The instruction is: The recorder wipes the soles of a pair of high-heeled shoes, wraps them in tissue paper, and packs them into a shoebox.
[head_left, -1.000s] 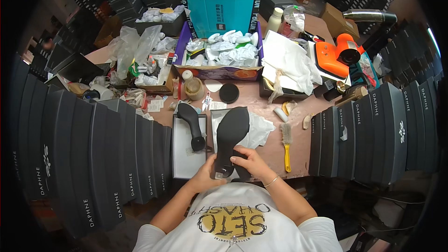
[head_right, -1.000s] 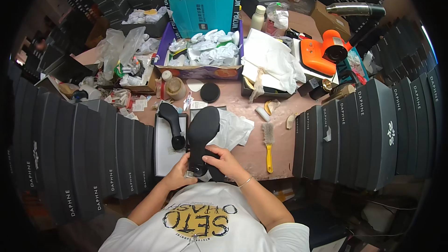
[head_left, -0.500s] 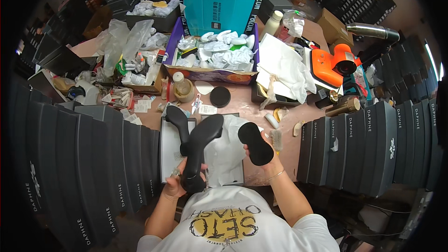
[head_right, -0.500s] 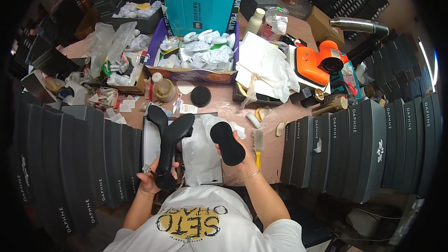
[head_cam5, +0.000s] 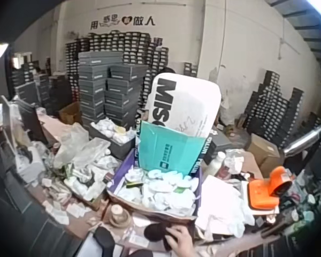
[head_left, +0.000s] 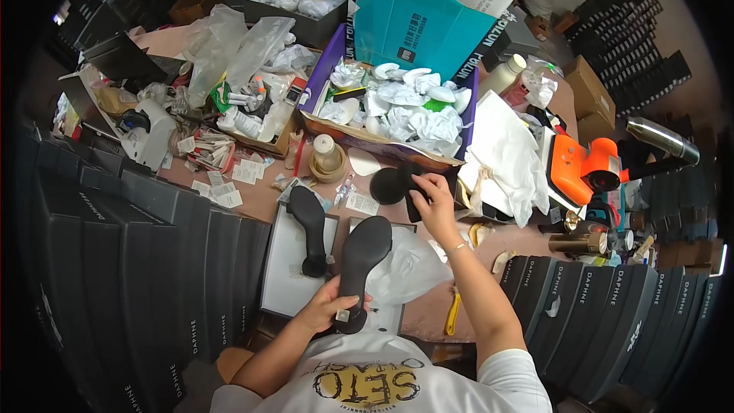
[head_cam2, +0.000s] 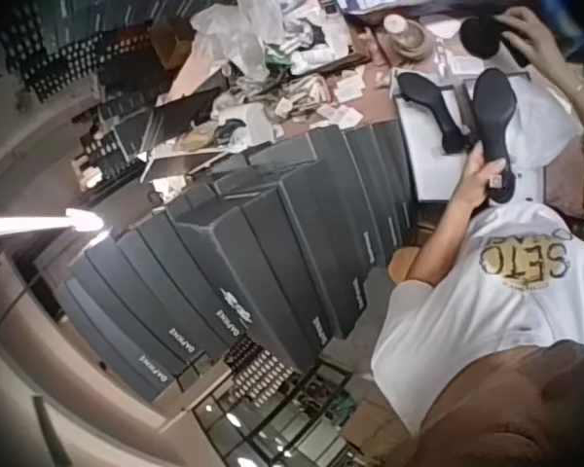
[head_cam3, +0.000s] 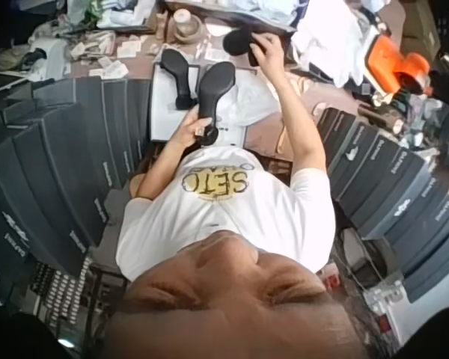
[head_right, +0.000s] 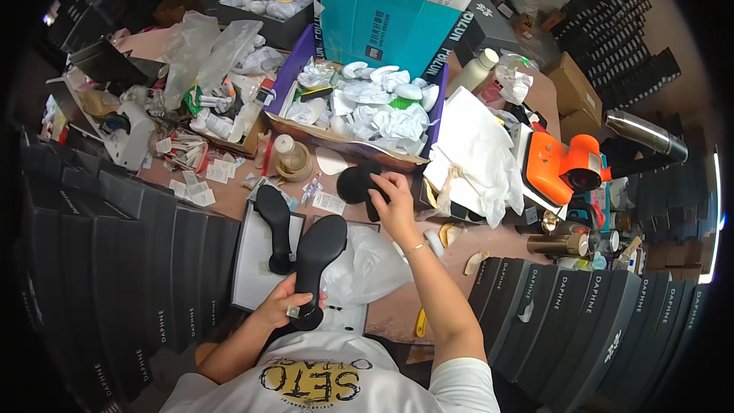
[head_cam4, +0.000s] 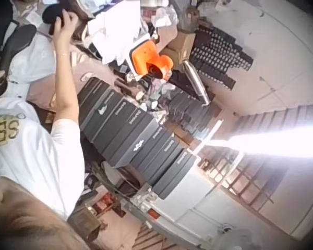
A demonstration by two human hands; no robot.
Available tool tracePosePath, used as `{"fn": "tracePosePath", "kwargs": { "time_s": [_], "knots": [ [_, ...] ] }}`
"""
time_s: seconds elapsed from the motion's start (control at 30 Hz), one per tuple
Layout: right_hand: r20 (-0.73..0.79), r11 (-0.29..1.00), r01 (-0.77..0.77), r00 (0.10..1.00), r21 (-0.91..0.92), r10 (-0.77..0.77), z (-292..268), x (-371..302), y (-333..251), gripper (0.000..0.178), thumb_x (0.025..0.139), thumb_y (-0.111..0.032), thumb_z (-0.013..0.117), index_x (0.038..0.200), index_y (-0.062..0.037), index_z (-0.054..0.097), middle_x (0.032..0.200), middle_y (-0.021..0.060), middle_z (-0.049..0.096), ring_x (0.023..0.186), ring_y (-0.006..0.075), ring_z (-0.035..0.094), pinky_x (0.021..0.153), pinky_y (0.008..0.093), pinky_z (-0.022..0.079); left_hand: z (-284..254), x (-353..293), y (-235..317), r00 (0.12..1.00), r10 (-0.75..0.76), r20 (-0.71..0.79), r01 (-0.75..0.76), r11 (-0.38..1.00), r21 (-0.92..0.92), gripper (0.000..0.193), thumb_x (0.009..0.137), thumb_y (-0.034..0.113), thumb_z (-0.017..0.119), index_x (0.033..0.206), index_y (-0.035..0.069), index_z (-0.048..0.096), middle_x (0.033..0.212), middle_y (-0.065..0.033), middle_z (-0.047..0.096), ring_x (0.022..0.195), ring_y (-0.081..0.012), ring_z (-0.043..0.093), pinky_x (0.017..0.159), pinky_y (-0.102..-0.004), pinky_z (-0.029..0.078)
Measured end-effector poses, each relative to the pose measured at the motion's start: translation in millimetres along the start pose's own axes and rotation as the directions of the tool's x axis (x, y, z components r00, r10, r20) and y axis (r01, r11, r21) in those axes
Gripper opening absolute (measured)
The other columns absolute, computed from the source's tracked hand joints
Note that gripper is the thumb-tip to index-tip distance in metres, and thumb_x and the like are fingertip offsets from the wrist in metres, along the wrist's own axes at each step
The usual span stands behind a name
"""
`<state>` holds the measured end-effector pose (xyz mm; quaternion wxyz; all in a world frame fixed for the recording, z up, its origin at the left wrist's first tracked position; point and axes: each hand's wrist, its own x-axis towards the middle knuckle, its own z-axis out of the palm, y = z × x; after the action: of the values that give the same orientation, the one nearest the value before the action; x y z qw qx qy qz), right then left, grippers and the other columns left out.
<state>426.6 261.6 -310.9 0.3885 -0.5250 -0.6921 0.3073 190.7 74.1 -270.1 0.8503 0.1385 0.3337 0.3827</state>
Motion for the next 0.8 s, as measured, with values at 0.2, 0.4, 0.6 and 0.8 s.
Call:
{"fn": "tracePosePath", "kwargs": {
  "time_s": [0.2, 0.4, 0.6, 0.8],
  "knots": [
    [0.188, 0.951, 0.135, 0.978, -0.277, -0.084, 67, 24, 58, 0.032, 0.076, -0.014, 0.07, 0.104, -0.0057, 0.061, 0.1, 0.0146, 0.055, 0.094, 0.0329, 0.055, 0.079, 0.0404, 0.045, -5, 12, -13, 0.996, 0.04, -0.077, -0.032, 0.994, 0.109, 0.043, 0.086, 0.009, 0.062, 0.124, 0.001, 0.043, 0.105, -0.013, 0.062, 0.092, -0.0184, 0.062, 0.082, -0.0322, 0.05],
    [0.257, 0.814, 0.255, 0.957, -0.522, -0.135, 52, 33, 31, 0.026, 0.072, -0.022, 0.072, 0.094, -0.0098, 0.067, 0.095, 0.0111, 0.056, 0.095, 0.0311, 0.052, 0.082, 0.0409, 0.042, -18, 20, -15, 0.996, 0.039, -0.086, -0.026, 0.988, 0.153, 0.04, 0.087, 0.01, 0.062, 0.122, 0.0, 0.044, 0.104, -0.0123, 0.062, 0.095, -0.0179, 0.061, 0.084, -0.0323, 0.049],
    [0.363, 0.784, 0.305, 0.925, -0.54, -0.11, 75, 28, 66, 0.013, 0.074, -0.009, 0.06, 0.086, -0.0072, 0.065, 0.081, 0.0132, 0.059, 0.081, 0.0303, 0.059, 0.074, 0.0399, 0.048, -10, 23, -8, 0.995, 0.071, -0.077, -0.056, 0.981, 0.184, 0.039, 0.089, 0.008, 0.058, 0.123, 0.0, 0.04, 0.101, -0.0117, 0.062, 0.1, -0.0226, 0.062, 0.088, -0.0349, 0.049],
    [0.363, 0.749, 0.287, 0.929, -0.597, -0.066, 83, 31, 76, 0.01, 0.074, -0.01, 0.058, 0.082, -0.006, 0.063, 0.081, 0.0134, 0.061, 0.08, 0.0298, 0.06, 0.072, 0.039, 0.048, -11, 15, -12, 0.99, 0.108, -0.085, -0.083, 0.963, 0.255, 0.033, 0.091, 0.005, 0.055, 0.12, 0.0, 0.043, 0.102, -0.011, 0.061, 0.096, -0.0216, 0.063, 0.085, -0.0343, 0.05]
  ]
}}
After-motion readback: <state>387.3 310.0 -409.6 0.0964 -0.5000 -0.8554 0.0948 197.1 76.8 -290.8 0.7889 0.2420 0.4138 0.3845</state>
